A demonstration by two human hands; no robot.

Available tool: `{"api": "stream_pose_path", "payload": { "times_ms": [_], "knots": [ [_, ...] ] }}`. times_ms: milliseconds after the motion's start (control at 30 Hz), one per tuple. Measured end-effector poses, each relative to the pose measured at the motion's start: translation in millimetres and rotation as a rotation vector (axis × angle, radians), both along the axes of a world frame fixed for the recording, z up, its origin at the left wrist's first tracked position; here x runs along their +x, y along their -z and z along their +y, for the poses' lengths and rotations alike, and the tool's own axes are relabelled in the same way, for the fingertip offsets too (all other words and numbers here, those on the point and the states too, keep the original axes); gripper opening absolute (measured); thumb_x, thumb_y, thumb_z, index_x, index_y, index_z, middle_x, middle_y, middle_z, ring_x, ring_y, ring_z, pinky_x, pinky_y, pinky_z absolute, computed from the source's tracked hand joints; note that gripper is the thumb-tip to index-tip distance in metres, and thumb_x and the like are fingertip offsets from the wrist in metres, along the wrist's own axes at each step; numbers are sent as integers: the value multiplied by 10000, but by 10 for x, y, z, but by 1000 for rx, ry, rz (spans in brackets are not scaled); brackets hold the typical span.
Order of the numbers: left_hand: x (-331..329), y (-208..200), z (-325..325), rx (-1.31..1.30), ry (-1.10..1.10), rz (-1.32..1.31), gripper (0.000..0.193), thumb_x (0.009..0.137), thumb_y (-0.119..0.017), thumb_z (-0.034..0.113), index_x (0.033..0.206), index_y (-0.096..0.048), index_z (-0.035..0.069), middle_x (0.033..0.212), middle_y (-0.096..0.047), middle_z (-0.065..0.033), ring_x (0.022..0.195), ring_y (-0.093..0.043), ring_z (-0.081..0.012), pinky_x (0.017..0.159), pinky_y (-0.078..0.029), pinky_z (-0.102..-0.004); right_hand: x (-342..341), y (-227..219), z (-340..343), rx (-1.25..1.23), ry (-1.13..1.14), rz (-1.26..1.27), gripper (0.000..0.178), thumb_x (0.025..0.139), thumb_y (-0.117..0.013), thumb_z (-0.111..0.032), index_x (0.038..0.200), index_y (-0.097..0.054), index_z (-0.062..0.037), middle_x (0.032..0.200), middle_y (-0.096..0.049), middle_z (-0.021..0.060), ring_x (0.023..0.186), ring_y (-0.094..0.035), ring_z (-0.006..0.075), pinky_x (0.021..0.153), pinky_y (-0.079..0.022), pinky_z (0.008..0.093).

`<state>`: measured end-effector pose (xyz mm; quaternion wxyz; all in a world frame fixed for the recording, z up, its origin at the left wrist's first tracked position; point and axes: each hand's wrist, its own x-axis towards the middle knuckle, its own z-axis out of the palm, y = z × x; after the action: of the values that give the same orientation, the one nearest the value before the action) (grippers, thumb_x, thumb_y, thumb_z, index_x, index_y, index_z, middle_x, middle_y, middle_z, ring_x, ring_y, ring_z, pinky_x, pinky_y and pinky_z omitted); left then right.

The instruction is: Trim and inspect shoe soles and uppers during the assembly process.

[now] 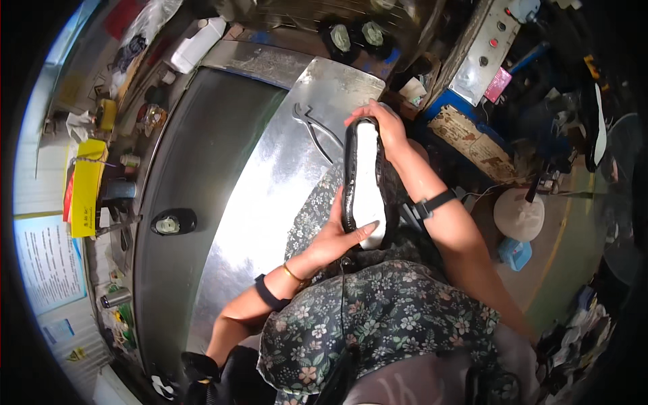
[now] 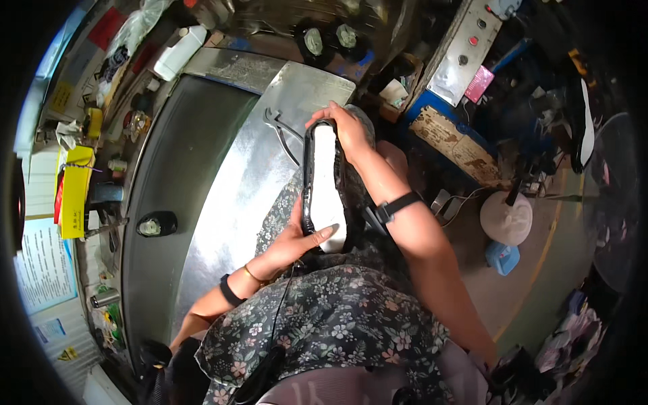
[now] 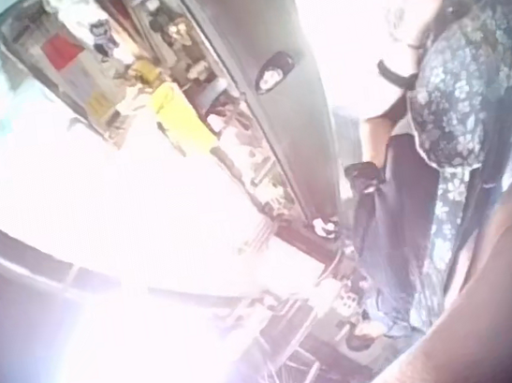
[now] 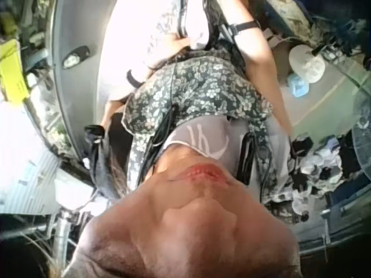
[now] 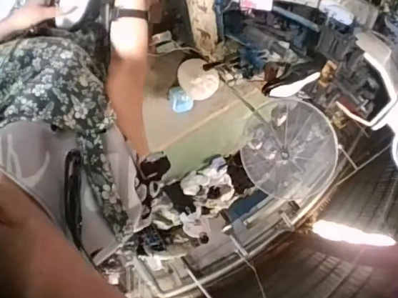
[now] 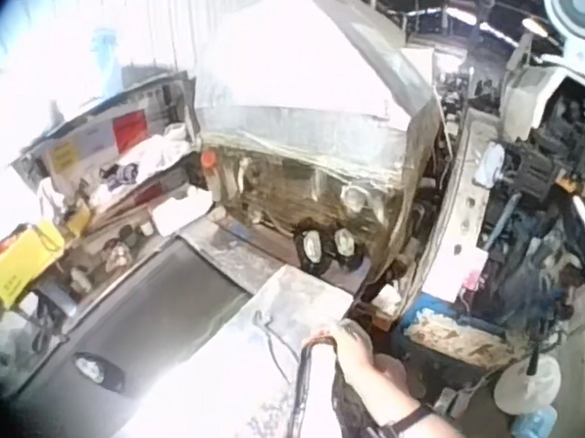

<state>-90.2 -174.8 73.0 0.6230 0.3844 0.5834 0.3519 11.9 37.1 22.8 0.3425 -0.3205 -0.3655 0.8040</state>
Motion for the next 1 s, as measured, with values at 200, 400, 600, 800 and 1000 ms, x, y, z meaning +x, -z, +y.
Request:
{"api": "stream_pose_path", "payload": {
  "times_ms": [200, 400, 600, 800, 1000],
  "knots": [
    [-225, 297, 117, -31, -238, -781, 610, 876, -649, 100, 1415, -367, 44, 1221, -610, -94, 1102, -613, -222, 975, -488, -367, 63, -82, 331, 416, 199, -346, 433, 994, -492, -401, 957, -648, 1, 867, -668, 57, 800, -603, 162, 746, -491, 313],
    [-1058, 132, 30, 354, -174, 397, 964, 817, -745, 189, 1534, -106, 108, 1293, -553, -204, 1107, -611, -329, 939, -494, -429, 2670, -1264, 1295, 1103, 166, -1265, 292, 909, -614, -209, 1124, -665, -18, 1056, -702, 141, 947, -671, 211, 867, -499, 316],
    [-1003, 708, -532, 318, 285, 1370, 726, 757, -721, 248, 1414, -437, 124, 1470, -112, -432, 1382, -142, -563, 1122, -168, -606, 4787, -2106, 1312, 823, 511, -1771, 473, 794, -698, -316, 1181, -633, -52, 1070, -671, 121, 1010, -631, 256, 860, -495, 346],
    [-735, 527, -275, 499, -190, 769, 486, 810, -681, 64, 1275, -556, -1, 1397, -449, -285, 1307, -432, -415, 1108, -313, -450, 4487, -1741, 722, 1082, 1081, -2123, 740, 661, -746, -328, 1353, -515, -205, 1334, -499, 211, 1102, -557, 408, 920, -475, 472],
    [-36, -77, 538, 558, -127, 132, 290, 932, -625, 95, 1184, -617, -48, 1169, -661, -125, 1100, -611, -193, 950, -475, -303, 2655, -1575, -198, 1221, 934, -1159, 889, 575, -838, -167, 1356, -448, 3, 1360, -471, 212, 1268, -458, 351, 1069, -357, 432]
  ]
}}
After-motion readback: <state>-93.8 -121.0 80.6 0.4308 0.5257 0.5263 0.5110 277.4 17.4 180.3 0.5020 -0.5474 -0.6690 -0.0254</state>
